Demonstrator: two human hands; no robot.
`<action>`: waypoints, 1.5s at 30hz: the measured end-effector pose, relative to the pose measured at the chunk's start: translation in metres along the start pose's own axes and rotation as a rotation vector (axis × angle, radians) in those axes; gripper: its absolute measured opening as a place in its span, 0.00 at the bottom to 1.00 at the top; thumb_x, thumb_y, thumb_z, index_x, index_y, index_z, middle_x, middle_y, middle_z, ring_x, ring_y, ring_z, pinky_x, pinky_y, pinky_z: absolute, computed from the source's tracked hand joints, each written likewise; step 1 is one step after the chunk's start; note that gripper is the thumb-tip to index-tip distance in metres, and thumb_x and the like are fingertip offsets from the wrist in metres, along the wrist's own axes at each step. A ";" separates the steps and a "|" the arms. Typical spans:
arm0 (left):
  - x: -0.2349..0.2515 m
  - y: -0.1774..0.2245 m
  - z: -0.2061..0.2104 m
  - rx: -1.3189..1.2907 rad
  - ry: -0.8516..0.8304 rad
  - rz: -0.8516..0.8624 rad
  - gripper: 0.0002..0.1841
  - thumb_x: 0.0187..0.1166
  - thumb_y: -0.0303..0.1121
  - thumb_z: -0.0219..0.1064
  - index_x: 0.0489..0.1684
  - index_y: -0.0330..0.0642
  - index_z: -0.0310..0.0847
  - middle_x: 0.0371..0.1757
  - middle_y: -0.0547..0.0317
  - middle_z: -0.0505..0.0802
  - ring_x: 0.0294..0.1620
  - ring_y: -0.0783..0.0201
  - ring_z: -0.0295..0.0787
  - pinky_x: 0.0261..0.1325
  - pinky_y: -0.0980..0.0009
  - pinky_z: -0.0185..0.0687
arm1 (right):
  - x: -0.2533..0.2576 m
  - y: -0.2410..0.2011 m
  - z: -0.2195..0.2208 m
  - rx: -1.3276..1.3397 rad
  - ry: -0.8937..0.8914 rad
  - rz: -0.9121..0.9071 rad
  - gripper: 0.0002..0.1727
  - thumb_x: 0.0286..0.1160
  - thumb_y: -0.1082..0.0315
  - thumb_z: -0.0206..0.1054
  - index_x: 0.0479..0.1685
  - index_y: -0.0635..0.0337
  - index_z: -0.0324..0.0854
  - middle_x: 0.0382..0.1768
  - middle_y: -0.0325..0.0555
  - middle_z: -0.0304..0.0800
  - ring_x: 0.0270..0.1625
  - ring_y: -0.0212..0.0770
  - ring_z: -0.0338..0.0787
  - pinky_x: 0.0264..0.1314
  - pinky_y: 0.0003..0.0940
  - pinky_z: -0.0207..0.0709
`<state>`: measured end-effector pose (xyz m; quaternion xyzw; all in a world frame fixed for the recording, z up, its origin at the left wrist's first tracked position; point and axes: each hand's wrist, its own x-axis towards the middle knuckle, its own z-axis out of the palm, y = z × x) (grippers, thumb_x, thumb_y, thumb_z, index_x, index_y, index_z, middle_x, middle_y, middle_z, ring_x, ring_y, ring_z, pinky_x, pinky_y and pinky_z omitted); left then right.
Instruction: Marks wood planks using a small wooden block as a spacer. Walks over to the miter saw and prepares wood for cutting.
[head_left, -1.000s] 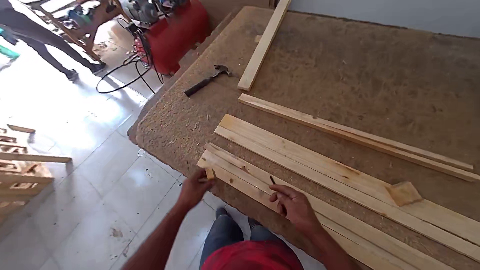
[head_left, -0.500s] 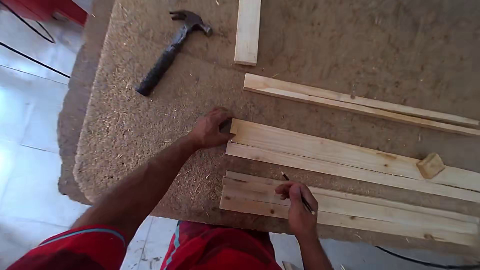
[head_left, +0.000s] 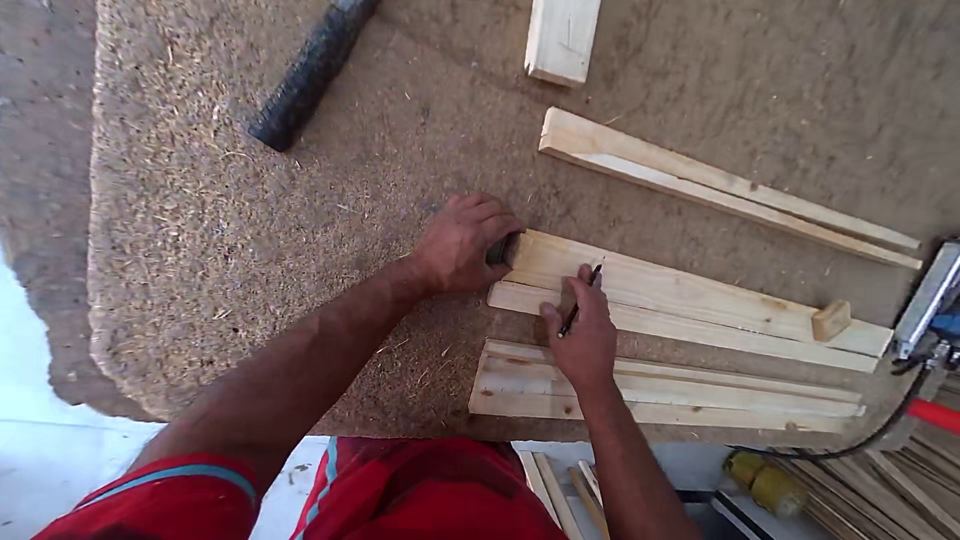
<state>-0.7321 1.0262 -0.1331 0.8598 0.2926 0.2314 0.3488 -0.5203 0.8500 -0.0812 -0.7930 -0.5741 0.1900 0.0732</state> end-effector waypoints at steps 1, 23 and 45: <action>0.000 0.000 0.000 0.001 0.005 0.005 0.27 0.61 0.50 0.78 0.61 0.51 0.90 0.64 0.58 0.92 0.74 0.53 0.82 0.71 0.49 0.76 | 0.000 0.001 0.001 0.000 0.002 -0.002 0.32 0.83 0.44 0.63 0.80 0.52 0.75 0.91 0.46 0.64 0.94 0.51 0.60 0.93 0.57 0.57; 0.000 -0.002 0.001 0.023 -0.011 0.013 0.27 0.62 0.53 0.77 0.60 0.53 0.90 0.65 0.61 0.92 0.76 0.55 0.80 0.75 0.51 0.74 | 0.002 0.007 0.011 0.098 0.094 -0.019 0.31 0.79 0.45 0.69 0.75 0.55 0.80 0.86 0.52 0.71 0.93 0.52 0.62 0.95 0.54 0.56; -0.007 -0.004 0.003 -0.004 -0.032 0.119 0.26 0.62 0.55 0.77 0.55 0.50 0.90 0.61 0.57 0.93 0.74 0.52 0.81 0.77 0.49 0.73 | 0.003 0.009 0.011 0.118 0.093 -0.023 0.32 0.75 0.47 0.73 0.74 0.56 0.80 0.86 0.52 0.71 0.93 0.52 0.62 0.95 0.54 0.55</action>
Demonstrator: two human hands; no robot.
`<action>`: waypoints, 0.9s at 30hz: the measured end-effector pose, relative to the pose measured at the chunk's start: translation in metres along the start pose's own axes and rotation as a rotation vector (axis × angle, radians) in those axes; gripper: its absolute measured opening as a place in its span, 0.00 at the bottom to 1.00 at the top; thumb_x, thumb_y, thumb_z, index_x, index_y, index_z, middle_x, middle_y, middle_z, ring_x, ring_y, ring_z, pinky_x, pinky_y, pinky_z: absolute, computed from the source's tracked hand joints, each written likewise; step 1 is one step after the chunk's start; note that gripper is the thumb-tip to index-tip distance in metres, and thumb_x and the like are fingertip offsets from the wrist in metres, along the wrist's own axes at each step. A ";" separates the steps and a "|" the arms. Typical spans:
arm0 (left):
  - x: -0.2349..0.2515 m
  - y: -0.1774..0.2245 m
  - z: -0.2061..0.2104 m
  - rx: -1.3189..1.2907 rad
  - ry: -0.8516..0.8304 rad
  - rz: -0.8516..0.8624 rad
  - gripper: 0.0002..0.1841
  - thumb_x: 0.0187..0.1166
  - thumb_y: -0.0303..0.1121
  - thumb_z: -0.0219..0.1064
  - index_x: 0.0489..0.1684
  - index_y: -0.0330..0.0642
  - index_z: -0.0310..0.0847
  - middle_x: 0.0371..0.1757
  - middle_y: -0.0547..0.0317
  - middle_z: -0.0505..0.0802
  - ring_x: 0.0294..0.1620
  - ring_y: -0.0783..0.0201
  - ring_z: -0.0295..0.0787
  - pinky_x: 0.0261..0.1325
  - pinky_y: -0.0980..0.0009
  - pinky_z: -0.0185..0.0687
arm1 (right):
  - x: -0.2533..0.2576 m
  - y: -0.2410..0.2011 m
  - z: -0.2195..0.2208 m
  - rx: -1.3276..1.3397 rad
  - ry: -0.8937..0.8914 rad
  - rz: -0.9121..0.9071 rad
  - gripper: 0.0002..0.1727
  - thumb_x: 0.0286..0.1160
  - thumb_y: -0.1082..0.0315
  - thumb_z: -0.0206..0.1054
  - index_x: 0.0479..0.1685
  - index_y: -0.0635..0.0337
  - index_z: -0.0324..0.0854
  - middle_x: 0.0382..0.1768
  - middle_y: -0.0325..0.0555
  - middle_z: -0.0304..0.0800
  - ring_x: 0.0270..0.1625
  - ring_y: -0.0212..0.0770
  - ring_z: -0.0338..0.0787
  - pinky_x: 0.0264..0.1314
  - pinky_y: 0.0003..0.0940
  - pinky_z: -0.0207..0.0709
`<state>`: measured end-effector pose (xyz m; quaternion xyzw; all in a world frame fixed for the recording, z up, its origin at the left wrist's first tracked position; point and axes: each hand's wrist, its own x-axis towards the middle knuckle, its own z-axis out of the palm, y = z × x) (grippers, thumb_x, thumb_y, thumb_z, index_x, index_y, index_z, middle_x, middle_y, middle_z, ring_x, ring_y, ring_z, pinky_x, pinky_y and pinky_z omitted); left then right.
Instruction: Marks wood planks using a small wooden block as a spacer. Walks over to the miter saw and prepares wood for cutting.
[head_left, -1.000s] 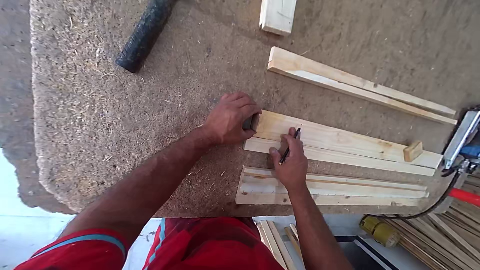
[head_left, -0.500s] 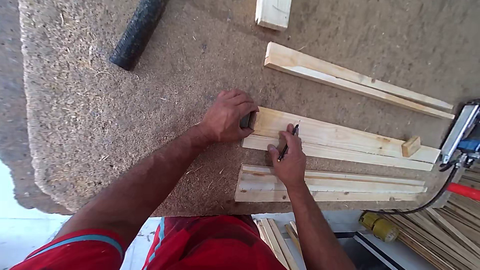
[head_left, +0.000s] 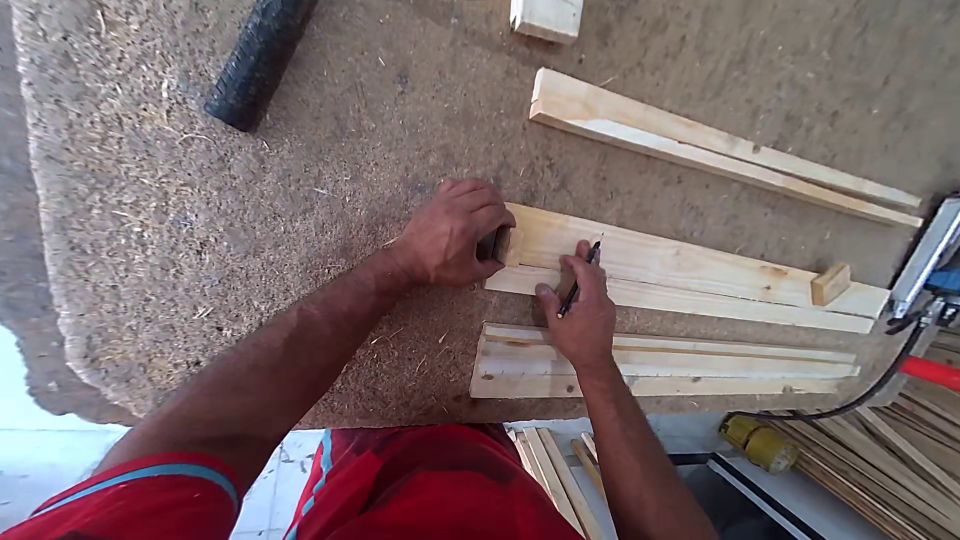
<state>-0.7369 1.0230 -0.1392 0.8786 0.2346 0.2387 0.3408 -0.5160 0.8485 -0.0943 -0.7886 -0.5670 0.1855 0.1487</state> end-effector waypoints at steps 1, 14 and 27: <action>0.000 0.000 0.000 -0.002 0.000 0.000 0.26 0.62 0.55 0.76 0.55 0.50 0.90 0.61 0.57 0.93 0.74 0.52 0.81 0.77 0.49 0.73 | 0.000 0.000 0.000 0.001 0.001 -0.001 0.32 0.75 0.46 0.72 0.74 0.56 0.80 0.87 0.53 0.71 0.93 0.52 0.62 0.95 0.54 0.55; 0.001 0.000 -0.001 -0.017 -0.005 0.013 0.25 0.63 0.54 0.76 0.56 0.50 0.91 0.61 0.57 0.93 0.75 0.52 0.81 0.78 0.49 0.73 | -0.001 0.000 0.002 0.004 0.013 0.000 0.32 0.76 0.46 0.72 0.74 0.56 0.80 0.86 0.53 0.71 0.93 0.51 0.62 0.95 0.53 0.55; 0.001 -0.001 0.000 0.002 -0.013 0.005 0.26 0.62 0.55 0.76 0.57 0.51 0.90 0.61 0.58 0.93 0.75 0.52 0.81 0.76 0.49 0.73 | -0.001 0.001 0.003 0.012 0.018 0.010 0.32 0.75 0.46 0.72 0.74 0.55 0.80 0.86 0.52 0.72 0.93 0.51 0.62 0.95 0.54 0.55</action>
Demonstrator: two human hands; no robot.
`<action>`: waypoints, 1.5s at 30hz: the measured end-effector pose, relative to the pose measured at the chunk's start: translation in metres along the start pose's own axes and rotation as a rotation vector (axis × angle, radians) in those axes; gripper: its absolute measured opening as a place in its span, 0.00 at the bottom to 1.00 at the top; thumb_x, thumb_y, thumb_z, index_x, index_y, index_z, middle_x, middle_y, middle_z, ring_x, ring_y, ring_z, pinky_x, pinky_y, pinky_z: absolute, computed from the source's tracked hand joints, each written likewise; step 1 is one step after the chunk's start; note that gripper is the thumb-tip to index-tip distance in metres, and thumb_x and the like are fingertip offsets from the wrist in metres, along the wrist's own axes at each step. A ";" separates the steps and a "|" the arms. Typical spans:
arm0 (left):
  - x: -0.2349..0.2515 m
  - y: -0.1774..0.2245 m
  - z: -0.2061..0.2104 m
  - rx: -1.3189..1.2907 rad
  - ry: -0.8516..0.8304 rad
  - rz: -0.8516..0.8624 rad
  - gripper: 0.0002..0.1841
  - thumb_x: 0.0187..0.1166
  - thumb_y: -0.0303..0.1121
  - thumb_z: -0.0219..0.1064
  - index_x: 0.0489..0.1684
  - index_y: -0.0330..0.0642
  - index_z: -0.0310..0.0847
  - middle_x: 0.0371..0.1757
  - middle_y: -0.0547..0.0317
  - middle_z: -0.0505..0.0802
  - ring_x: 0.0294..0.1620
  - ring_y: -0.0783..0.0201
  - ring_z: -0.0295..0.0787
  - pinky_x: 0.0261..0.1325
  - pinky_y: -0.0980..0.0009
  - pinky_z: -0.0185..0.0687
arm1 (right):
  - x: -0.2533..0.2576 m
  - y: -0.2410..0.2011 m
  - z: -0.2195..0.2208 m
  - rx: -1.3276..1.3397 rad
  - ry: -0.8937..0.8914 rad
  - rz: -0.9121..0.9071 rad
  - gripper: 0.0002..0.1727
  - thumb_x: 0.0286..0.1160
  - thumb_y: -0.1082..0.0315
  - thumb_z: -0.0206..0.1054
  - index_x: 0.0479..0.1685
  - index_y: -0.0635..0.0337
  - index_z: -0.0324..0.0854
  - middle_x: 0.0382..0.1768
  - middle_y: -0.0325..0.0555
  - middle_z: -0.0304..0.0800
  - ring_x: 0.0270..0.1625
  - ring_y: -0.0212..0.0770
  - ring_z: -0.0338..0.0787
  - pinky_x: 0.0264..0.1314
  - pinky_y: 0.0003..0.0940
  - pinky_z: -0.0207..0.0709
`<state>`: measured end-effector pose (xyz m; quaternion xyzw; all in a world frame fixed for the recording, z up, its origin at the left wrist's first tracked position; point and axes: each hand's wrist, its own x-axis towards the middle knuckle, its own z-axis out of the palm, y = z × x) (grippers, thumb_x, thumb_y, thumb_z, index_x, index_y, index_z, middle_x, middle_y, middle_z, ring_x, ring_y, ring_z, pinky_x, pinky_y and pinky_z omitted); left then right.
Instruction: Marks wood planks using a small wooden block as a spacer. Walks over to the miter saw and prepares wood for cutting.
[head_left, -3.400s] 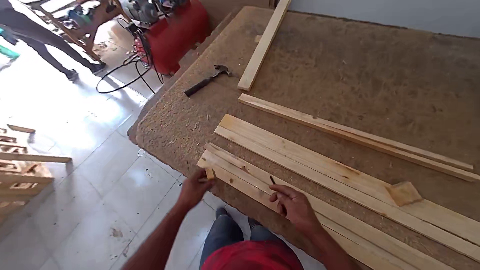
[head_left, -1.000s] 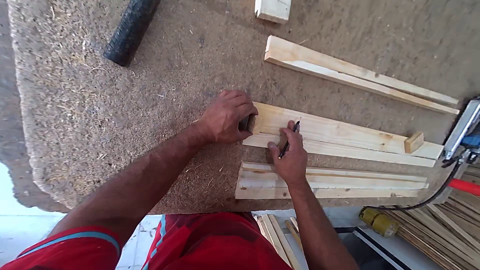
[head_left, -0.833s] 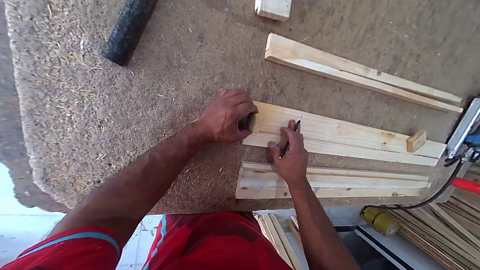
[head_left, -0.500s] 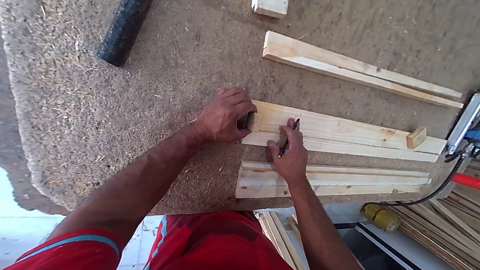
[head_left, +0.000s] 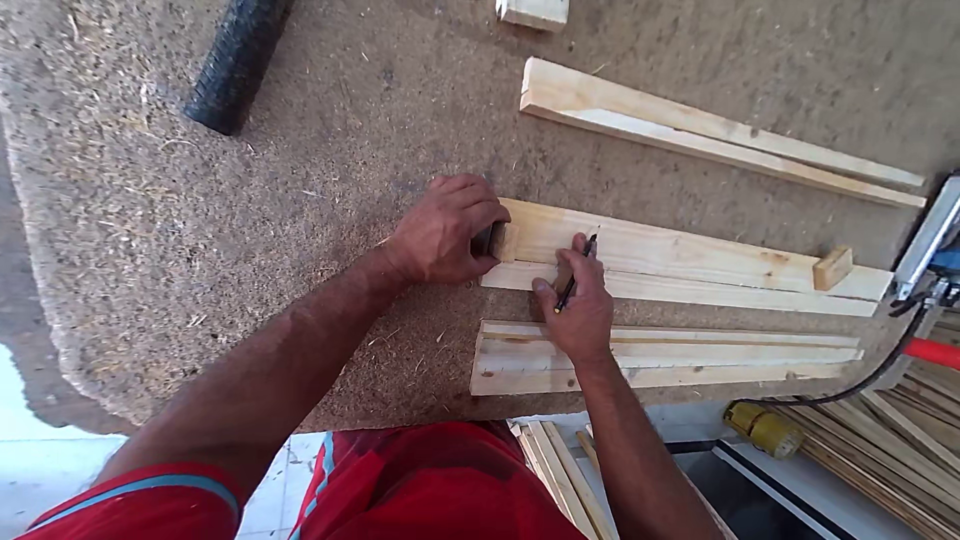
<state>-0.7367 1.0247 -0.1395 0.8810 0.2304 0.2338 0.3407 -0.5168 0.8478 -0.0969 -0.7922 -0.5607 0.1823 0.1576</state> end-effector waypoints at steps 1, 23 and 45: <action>0.000 0.000 0.000 0.003 0.002 0.000 0.26 0.62 0.56 0.76 0.57 0.51 0.90 0.61 0.58 0.93 0.75 0.52 0.81 0.76 0.50 0.73 | 0.000 0.000 0.000 -0.003 0.000 0.000 0.32 0.75 0.46 0.72 0.74 0.55 0.80 0.86 0.52 0.72 0.93 0.50 0.62 0.95 0.54 0.55; 0.001 0.001 0.001 0.003 0.022 0.004 0.25 0.63 0.53 0.77 0.55 0.50 0.91 0.61 0.56 0.93 0.74 0.51 0.81 0.75 0.52 0.75 | 0.000 0.001 -0.001 0.011 -0.002 0.003 0.31 0.76 0.46 0.72 0.73 0.56 0.81 0.86 0.51 0.72 0.93 0.49 0.61 0.96 0.54 0.53; 0.000 0.000 0.000 -0.054 0.047 0.023 0.29 0.60 0.52 0.83 0.53 0.38 0.90 0.60 0.43 0.91 0.73 0.43 0.81 0.81 0.49 0.71 | 0.021 -0.066 -0.005 0.631 0.112 0.032 0.06 0.74 0.73 0.66 0.42 0.65 0.87 0.29 0.43 0.91 0.27 0.31 0.88 0.28 0.30 0.85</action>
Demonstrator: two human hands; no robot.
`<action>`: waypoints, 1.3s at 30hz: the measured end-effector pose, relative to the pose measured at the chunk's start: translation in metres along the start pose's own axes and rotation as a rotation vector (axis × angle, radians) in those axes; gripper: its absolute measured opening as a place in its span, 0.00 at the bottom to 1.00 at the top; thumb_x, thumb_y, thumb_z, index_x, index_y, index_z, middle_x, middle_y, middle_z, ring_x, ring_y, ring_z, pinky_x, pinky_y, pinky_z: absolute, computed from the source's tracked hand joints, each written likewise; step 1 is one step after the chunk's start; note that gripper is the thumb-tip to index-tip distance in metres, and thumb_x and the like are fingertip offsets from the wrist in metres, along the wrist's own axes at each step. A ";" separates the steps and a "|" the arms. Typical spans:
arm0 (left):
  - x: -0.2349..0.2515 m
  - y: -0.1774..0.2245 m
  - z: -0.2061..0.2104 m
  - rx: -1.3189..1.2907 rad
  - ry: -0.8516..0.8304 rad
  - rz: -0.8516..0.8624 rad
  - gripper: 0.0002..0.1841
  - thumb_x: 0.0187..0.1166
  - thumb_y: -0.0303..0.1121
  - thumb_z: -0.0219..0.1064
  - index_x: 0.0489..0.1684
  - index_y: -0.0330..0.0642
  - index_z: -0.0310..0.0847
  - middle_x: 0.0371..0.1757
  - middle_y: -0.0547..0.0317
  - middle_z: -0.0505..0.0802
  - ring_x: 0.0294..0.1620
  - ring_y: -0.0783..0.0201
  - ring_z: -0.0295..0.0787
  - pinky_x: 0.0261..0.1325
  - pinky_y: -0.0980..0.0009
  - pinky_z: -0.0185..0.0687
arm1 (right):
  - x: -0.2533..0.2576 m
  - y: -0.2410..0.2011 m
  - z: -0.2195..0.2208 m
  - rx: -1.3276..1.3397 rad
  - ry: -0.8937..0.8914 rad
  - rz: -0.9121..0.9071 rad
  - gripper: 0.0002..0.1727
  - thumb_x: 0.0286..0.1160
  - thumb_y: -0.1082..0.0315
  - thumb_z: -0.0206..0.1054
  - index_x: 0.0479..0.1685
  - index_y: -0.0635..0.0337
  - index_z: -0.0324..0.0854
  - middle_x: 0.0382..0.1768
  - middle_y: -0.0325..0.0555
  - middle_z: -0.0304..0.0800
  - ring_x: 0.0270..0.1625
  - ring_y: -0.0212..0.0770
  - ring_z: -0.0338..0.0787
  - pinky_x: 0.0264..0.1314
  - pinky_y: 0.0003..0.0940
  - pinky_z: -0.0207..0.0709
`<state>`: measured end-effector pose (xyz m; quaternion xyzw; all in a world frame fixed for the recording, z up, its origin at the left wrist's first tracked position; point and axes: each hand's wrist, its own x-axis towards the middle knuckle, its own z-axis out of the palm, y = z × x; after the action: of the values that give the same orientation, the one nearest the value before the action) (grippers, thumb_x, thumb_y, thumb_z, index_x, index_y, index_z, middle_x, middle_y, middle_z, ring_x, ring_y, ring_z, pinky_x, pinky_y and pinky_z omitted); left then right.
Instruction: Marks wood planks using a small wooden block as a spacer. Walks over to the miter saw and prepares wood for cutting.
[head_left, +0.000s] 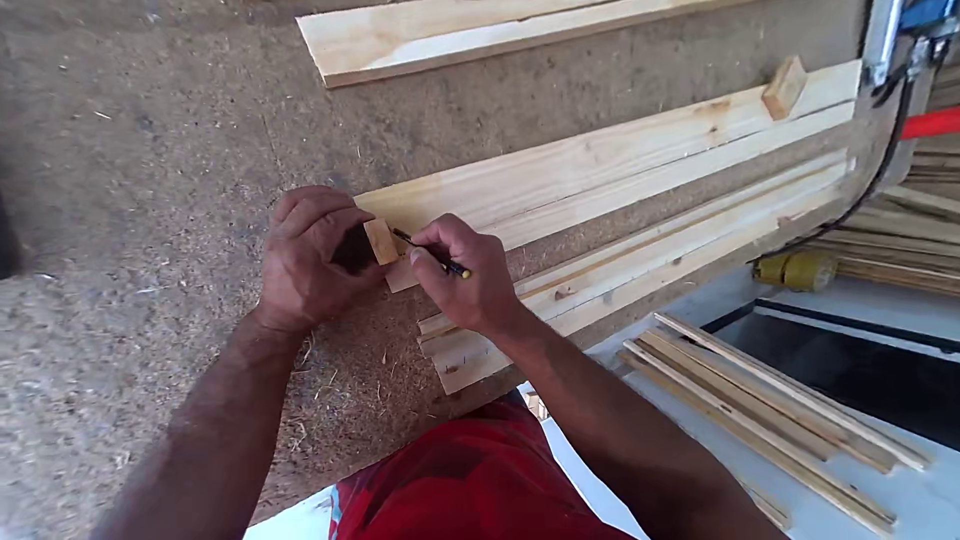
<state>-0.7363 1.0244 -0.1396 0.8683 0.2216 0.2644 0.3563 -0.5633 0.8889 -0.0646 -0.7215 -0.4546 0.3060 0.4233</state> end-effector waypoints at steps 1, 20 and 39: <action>0.000 0.000 0.000 0.003 0.001 0.006 0.29 0.61 0.52 0.83 0.53 0.38 0.89 0.60 0.42 0.91 0.73 0.43 0.81 0.81 0.49 0.71 | 0.000 0.001 0.001 -0.015 -0.001 -0.014 0.06 0.74 0.73 0.67 0.41 0.65 0.88 0.29 0.43 0.91 0.27 0.31 0.88 0.29 0.30 0.84; 0.000 0.003 -0.001 0.037 0.015 0.010 0.26 0.62 0.51 0.82 0.50 0.38 0.90 0.58 0.43 0.92 0.72 0.44 0.82 0.80 0.52 0.71 | -0.003 -0.007 -0.015 -0.103 -0.063 -0.063 0.06 0.73 0.73 0.66 0.33 0.62 0.88 0.24 0.41 0.88 0.24 0.31 0.84 0.24 0.29 0.79; 0.002 0.004 -0.004 0.025 -0.027 -0.039 0.27 0.60 0.51 0.82 0.52 0.41 0.90 0.61 0.46 0.92 0.75 0.46 0.80 0.83 0.53 0.69 | -0.056 -0.022 -0.046 -0.337 -0.338 -0.044 0.15 0.90 0.59 0.58 0.53 0.56 0.89 0.30 0.37 0.91 0.33 0.34 0.90 0.38 0.37 0.88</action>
<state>-0.7366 1.0243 -0.1337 0.8718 0.2370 0.2427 0.3535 -0.5562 0.8269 -0.0212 -0.7101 -0.5794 0.3331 0.2215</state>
